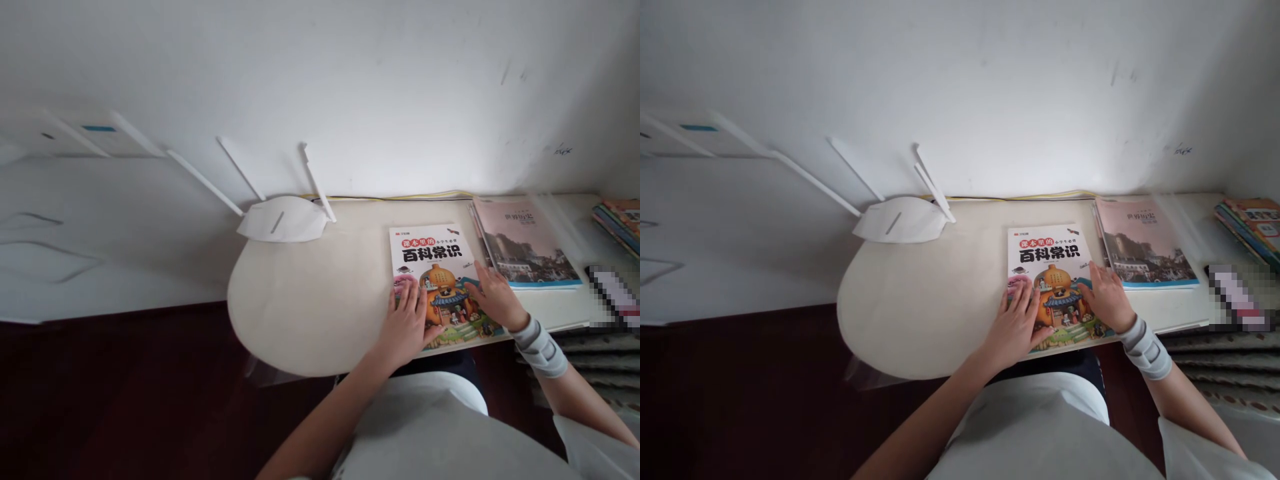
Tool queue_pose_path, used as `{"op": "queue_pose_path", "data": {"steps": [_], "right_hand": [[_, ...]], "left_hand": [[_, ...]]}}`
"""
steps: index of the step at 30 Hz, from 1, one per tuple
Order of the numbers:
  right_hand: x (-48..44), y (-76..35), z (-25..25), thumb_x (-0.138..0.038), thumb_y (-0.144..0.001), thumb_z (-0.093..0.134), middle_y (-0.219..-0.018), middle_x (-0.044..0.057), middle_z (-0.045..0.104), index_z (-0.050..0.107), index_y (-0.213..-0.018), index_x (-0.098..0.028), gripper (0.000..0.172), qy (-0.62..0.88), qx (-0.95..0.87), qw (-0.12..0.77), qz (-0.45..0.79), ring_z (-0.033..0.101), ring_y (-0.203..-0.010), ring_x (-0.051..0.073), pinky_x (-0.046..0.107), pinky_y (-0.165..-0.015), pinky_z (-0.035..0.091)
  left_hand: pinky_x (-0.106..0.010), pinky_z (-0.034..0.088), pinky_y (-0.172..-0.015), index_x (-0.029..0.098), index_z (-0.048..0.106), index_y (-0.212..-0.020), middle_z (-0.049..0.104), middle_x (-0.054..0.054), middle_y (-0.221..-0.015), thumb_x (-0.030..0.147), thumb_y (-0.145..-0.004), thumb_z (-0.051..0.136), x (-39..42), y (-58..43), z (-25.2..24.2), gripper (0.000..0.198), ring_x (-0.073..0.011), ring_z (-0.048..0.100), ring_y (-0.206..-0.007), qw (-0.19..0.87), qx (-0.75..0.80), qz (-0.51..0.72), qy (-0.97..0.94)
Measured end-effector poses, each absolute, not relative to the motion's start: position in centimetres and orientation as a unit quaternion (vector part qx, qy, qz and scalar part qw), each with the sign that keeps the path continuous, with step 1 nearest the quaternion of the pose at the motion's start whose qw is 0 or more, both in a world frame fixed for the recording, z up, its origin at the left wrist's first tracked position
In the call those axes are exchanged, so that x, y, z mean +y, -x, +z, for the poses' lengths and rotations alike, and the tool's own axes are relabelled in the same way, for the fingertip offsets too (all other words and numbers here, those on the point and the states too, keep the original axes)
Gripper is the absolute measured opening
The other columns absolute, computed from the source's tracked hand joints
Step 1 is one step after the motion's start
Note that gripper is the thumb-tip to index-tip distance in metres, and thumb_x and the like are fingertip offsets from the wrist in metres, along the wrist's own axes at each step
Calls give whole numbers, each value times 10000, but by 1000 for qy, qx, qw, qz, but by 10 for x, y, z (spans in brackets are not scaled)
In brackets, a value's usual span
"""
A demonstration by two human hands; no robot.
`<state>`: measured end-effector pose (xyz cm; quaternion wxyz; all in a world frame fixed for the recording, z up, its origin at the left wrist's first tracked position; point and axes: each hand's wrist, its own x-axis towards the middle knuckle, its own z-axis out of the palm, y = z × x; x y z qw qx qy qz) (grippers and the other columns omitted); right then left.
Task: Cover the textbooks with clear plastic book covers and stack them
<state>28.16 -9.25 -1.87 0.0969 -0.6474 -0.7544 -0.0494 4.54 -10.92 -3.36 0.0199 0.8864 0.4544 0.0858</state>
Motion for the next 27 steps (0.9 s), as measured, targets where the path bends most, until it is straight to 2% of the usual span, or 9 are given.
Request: {"op": "queue_pose_path", "data": {"steps": [6, 8, 11, 14, 16, 18, 23, 25, 27], "right_hand": [[-102, -278, 38, -452, -940, 254, -1320, 182, 494, 140, -1454, -120, 622, 556, -792, 216, 133, 471, -1222, 251, 418, -979, 403], [-104, -269, 60, -434, -953, 200, -1417, 136, 393, 35, -1473, -177, 603, 454, -837, 216, 215, 381, -1298, 210, 398, -1028, 366], [-101, -242, 73, -458, -950, 209, -1482, 100, 278, 36, -1477, -214, 606, 370, -882, 180, 230, 209, -1376, 214, 460, -1095, 247], [-96, -210, 64, -485, -931, 294, -1493, 116, 240, 88, -1474, -192, 651, 356, -903, 147, 191, 101, -1397, 248, 531, -1095, 194], [-90, -193, 56, -475, -930, 313, -1487, 134, 250, 109, -1471, -167, 655, 336, -913, 138, 184, 117, -1396, 244, 521, -1094, 209], [-81, -182, 52, -462, -939, 295, -1480, 137, 269, 146, -1466, -155, 628, 324, -918, 140, 180, 147, -1392, 225, 491, -1100, 216], [-33, -166, 51, -587, -883, 339, -1519, 130, 141, 247, -1443, -207, 683, 405, -900, 82, 141, 58, -1394, 318, 615, -1052, 151], [-14, -156, 49, -645, -835, 387, -1528, 132, 80, 253, -1441, -231, 746, 438, -887, 37, 144, 34, -1386, 361, 648, -1019, 168], [-3, -145, 45, -668, -812, 407, -1530, 127, 71, 251, -1441, -243, 775, 451, -881, -3, 146, 45, -1384, 370, 647, -1017, 172]], "left_hand": [[-590, 154, -1067, 64, 352, -1370, 295, -229, -1450, 618, -845, 353, -110, -57, -28, 763, -351, 207, -1365, 118, 451, 113, -878], [-574, 168, -1075, 127, 378, -1368, 348, -173, -1440, 584, -888, 258, -107, -54, -20, 674, -312, 240, -1362, 227, 444, 169, -850], [-468, 314, -1045, 166, 499, -1282, 520, -121, -1323, 519, -927, 80, -98, -39, -6, 653, -248, 430, -1260, 432, 434, 362, -703], [-382, 446, -909, 125, 653, -1037, 684, -116, -1015, 568, -868, 369, -90, -19, 5, 553, -234, 613, -986, 565, 417, 484, -523], [-341, 479, -814, 120, 684, -873, 695, -69, -816, 503, -738, 616, -88, -10, 8, 411, -198, 635, -806, 620, 423, 486, -447], [-300, 488, -719, 120, 664, -749, 652, -24, -683, 427, -666, 694, -88, -4, 8, 319, -151, 607, -673, 654, 436, 478, -393], [-272, 482, -584, 147, 566, -664, 569, 9, -604, 448, -745, 588, -92, 8, 7, 313, -127, 560, -566, 613, 490, 428, -448], [-301, 491, -629, 162, 576, -714, 596, -9, -644, 445, -803, 515, -92, 17, 9, 303, -152, 580, -618, 491, 553, 374, -560], [-360, 481, -769, 163, 607, -858, 654, -66, -825, 414, -834, 484, -91, 31, 9, 281, -208, 609, -814, 301, 616, 314, -657]]}}
